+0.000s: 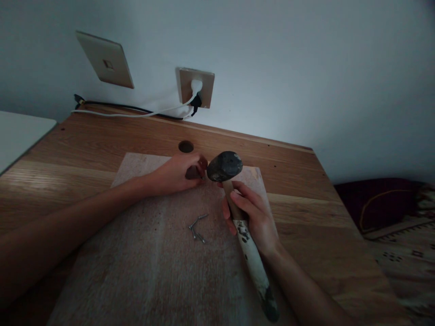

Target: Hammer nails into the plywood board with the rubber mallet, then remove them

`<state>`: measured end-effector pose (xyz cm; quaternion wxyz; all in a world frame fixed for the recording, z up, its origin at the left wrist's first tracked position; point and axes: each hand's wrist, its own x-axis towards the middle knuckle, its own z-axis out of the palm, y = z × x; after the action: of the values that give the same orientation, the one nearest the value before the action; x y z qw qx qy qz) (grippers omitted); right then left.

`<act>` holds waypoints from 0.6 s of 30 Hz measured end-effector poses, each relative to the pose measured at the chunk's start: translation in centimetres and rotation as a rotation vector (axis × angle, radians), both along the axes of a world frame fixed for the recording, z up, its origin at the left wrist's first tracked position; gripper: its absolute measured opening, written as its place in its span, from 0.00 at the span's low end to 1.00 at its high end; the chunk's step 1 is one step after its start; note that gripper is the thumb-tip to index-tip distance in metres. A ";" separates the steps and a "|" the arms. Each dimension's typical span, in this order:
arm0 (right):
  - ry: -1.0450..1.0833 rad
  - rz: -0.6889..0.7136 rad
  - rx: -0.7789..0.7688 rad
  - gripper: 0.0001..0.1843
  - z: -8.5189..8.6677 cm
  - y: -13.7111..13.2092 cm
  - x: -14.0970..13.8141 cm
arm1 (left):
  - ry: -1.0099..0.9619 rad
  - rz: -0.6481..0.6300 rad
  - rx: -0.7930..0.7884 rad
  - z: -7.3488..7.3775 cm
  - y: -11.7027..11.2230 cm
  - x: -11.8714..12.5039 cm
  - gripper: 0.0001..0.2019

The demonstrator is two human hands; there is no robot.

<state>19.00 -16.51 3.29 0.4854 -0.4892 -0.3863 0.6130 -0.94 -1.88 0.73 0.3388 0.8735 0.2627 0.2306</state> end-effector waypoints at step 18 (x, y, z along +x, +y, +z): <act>0.001 0.082 -0.044 0.15 0.0 0.0 -0.4 | 0.011 0.034 -0.011 0.3 -0.1 0.1 0.17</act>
<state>18.62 -16.52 3.25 0.4495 -0.4831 -0.3921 0.6410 -0.86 -1.93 0.99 0.3383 0.8683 0.2804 0.2300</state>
